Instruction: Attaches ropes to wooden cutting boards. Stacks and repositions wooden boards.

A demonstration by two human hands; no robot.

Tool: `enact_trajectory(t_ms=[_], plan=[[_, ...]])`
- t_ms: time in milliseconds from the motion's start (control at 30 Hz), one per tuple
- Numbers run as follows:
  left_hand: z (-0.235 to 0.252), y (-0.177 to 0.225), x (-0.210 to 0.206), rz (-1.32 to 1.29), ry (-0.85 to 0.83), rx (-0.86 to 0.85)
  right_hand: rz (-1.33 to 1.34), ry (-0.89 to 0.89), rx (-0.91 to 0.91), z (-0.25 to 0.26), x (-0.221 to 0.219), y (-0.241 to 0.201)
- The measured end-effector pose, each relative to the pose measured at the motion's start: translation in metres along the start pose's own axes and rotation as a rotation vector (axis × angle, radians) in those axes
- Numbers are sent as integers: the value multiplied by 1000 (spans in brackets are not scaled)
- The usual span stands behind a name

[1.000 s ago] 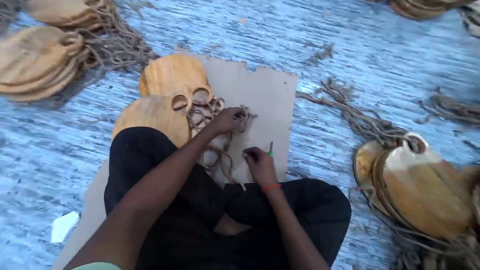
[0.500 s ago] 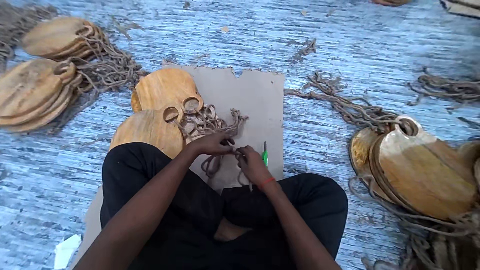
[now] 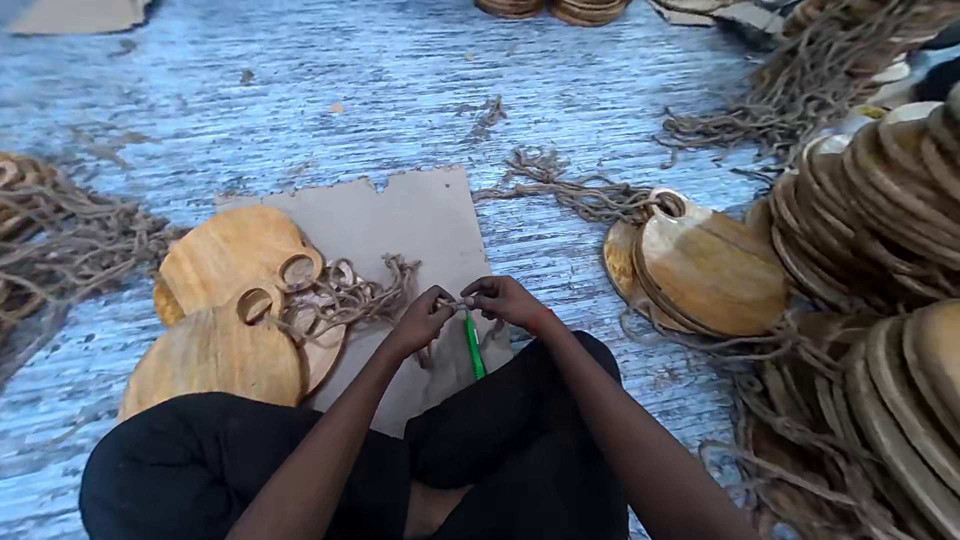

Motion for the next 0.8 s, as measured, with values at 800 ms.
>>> enact_trajectory(t_ms=[800], plan=[[53,-32,-15,113,337,182,-272,169,-361,44,16,51]])
Point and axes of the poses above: each hand's wrist, its own z-axis towards the middle knuckle, its own x-axis out of the back of the hand, y = z × x, the point moved 5 cm from there along z, towards the middle knuckle, and after that the axes turned 14 degrees about -y, right-handed, at the moved point
